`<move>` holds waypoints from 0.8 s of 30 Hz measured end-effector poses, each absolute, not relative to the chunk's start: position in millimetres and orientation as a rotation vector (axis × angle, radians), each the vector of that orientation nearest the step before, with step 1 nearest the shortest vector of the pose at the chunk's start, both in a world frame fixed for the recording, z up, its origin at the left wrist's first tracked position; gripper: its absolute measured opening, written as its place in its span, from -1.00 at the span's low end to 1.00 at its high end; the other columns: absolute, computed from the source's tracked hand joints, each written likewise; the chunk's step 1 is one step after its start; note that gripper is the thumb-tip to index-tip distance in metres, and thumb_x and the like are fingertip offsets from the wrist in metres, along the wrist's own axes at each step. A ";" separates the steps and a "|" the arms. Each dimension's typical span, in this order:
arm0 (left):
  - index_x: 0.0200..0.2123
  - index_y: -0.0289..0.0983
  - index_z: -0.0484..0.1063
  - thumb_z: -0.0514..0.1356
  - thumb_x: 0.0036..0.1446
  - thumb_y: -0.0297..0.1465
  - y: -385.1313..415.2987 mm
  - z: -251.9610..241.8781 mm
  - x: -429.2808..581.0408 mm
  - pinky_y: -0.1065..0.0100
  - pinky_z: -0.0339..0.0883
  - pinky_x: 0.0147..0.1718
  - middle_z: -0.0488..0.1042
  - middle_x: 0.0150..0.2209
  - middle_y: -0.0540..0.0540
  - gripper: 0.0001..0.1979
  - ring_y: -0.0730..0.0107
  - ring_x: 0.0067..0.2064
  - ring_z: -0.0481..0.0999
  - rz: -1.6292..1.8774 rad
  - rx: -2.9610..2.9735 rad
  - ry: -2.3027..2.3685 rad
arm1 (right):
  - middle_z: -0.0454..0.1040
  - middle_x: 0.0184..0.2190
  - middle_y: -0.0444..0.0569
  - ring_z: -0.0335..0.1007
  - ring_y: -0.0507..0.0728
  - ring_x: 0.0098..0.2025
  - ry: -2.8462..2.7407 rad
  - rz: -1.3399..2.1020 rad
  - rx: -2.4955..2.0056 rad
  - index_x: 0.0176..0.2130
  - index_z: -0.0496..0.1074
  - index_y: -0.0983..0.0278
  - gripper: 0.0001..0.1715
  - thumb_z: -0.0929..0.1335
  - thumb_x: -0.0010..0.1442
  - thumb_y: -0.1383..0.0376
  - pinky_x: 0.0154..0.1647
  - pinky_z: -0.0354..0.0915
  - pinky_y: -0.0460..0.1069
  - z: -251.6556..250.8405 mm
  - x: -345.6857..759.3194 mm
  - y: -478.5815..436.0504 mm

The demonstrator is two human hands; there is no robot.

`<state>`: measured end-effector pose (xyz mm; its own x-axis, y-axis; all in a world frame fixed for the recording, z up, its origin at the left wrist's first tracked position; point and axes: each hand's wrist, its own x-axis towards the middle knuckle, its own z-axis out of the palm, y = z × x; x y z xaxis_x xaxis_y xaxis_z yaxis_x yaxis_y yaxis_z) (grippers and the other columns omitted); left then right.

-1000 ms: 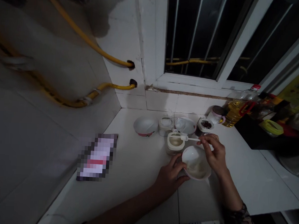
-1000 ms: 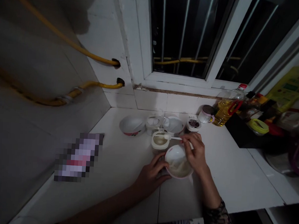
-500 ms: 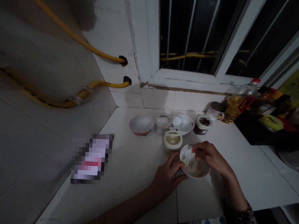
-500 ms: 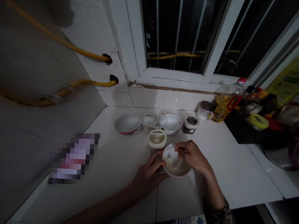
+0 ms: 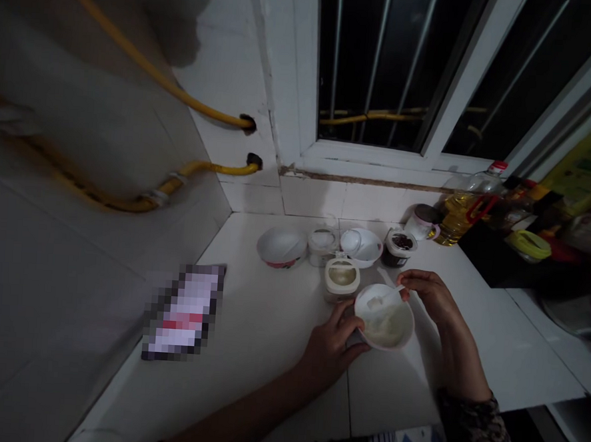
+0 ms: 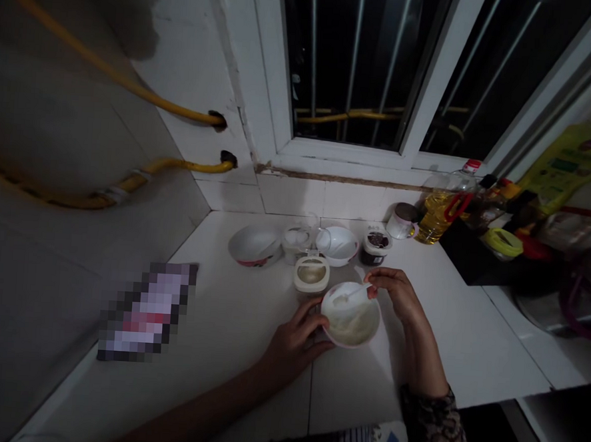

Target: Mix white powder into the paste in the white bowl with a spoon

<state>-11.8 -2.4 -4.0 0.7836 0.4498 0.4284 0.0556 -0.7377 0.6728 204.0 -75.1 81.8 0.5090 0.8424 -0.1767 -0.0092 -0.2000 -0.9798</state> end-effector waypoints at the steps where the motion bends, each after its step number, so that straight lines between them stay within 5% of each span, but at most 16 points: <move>1: -0.23 -0.20 0.36 0.29 0.06 -0.37 -2.3 -3.7 -11.7 0.35 0.46 -0.27 0.27 0.11 -0.15 -0.79 0.42 -0.30 0.53 0.774 2.312 0.377 | 0.37 -0.76 -0.14 0.22 0.01 -0.64 -0.735 0.910 -1.589 -0.54 0.47 0.33 -0.87 0.38 -0.21 0.30 -0.45 0.15 -0.04 81.1 204.1 -74.6; 24: -0.23 -0.20 0.37 0.31 0.04 -0.38 -2.4 -1.9 -10.8 0.34 0.45 -0.27 0.29 0.09 -0.15 -0.78 0.35 -0.23 0.53 0.767 2.333 0.397 | 0.37 -0.77 -0.15 0.24 0.03 -0.63 -0.730 0.828 -1.663 -0.55 0.47 0.30 -0.86 0.37 -0.21 0.27 -0.45 0.19 -0.04 75.5 206.1 -70.1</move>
